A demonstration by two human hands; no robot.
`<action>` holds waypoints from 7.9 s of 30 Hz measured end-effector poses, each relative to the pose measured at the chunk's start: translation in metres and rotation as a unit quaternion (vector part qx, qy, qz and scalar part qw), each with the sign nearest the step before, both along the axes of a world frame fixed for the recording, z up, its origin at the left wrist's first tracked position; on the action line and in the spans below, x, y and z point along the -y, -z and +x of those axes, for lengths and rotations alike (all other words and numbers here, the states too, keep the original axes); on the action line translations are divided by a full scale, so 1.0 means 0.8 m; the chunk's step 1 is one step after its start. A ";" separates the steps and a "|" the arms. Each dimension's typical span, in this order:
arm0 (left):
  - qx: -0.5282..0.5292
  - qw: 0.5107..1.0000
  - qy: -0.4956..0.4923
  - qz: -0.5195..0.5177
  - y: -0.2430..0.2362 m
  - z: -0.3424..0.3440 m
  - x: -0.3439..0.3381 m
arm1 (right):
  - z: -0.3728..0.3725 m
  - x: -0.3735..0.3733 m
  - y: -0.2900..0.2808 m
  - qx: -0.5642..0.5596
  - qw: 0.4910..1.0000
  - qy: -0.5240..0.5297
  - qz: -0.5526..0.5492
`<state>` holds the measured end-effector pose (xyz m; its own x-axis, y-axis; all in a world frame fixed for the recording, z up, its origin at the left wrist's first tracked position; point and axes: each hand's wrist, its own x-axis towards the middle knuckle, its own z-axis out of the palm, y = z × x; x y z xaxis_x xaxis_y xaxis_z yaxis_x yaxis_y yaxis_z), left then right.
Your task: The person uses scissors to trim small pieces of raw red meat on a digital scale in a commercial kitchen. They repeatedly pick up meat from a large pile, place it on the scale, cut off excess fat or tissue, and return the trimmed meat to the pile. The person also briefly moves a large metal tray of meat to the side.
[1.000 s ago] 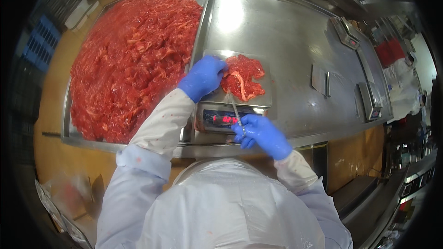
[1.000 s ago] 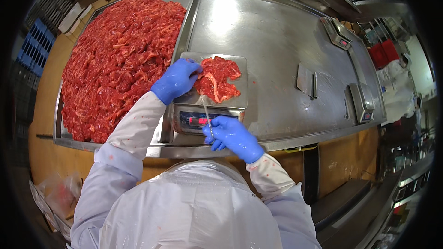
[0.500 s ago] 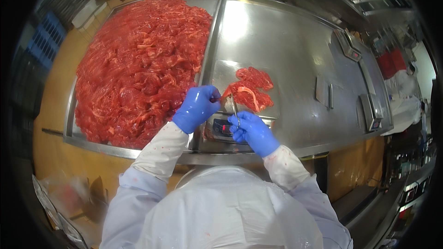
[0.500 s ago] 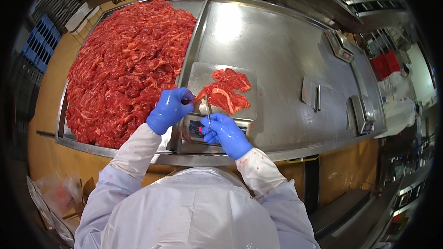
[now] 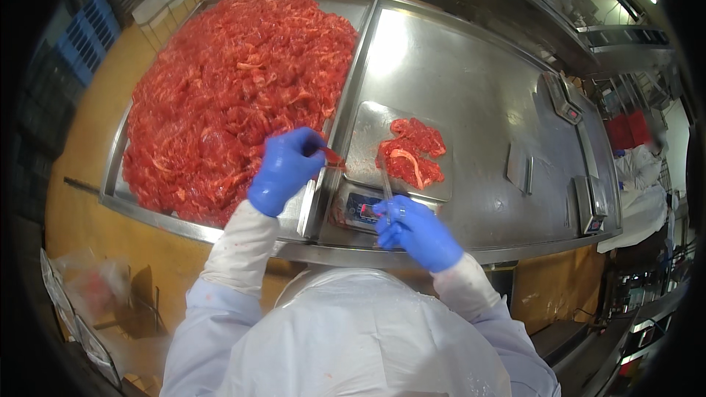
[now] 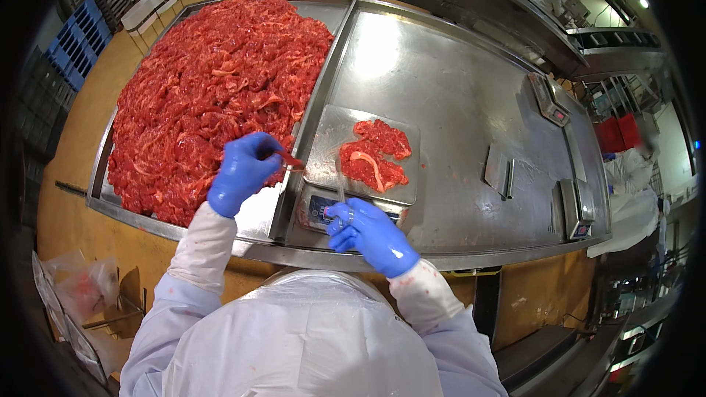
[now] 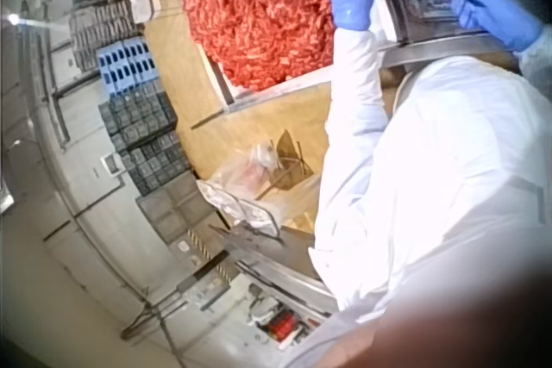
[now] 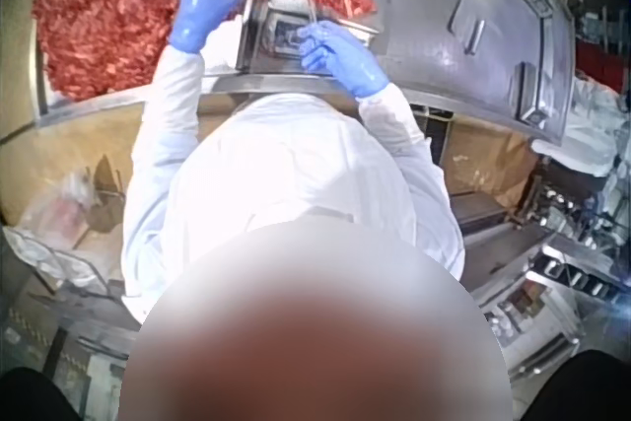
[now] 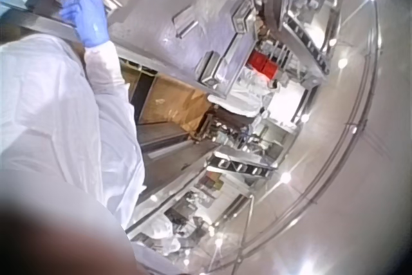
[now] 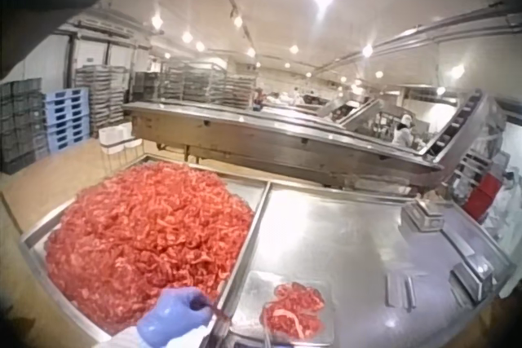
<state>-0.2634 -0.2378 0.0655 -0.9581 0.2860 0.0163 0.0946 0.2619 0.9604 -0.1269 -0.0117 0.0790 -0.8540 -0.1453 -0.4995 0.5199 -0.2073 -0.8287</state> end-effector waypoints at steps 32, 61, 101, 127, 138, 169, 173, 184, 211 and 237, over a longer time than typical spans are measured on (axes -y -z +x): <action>-0.113 0.987 0.089 -0.067 0.039 -0.019 -0.074 | 0.043 -0.022 0.035 0.016 0.999 -0.042 -0.002; -0.200 0.975 0.070 -0.074 0.062 -0.016 -0.037 | -0.030 -0.006 0.048 -0.005 0.997 -0.045 0.069; -0.213 0.963 0.075 -0.146 0.072 -0.012 -0.059 | -0.003 0.010 0.011 0.052 0.998 -0.024 -0.019; -0.190 0.979 0.033 -0.064 0.087 -0.013 -0.042 | -0.052 -0.046 0.065 0.017 0.978 0.003 -0.206; -0.205 0.967 0.079 -0.127 0.047 -0.012 -0.048 | 0.001 -0.038 0.043 0.079 0.943 0.101 -0.308; -0.039 0.991 0.123 0.037 -0.008 -0.022 -0.082 | -0.023 -0.038 0.031 -0.087 0.970 0.057 -0.221; -0.181 0.973 0.059 -0.131 0.075 -0.041 -0.065 | -0.007 -0.027 0.038 -0.013 0.999 -0.030 -0.041; -0.135 0.987 0.028 -0.079 0.086 -0.018 -0.053 | -0.044 0.025 0.045 0.037 0.995 0.043 -0.086; 0.063 0.992 -0.077 0.072 0.010 -0.041 0.062 | -0.037 -0.075 -0.010 -0.187 0.968 0.158 0.059; -0.239 0.946 0.095 -0.198 0.066 0.004 -0.071 | 0.041 -0.047 0.035 -0.011 0.997 -0.073 0.031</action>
<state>-0.2601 -0.1814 0.0130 -0.7990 0.5260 0.2914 0.5751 0.5266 0.6261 -0.0940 0.0256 0.0514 -0.8369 -0.2385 -0.4927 0.5222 -0.0780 -0.8493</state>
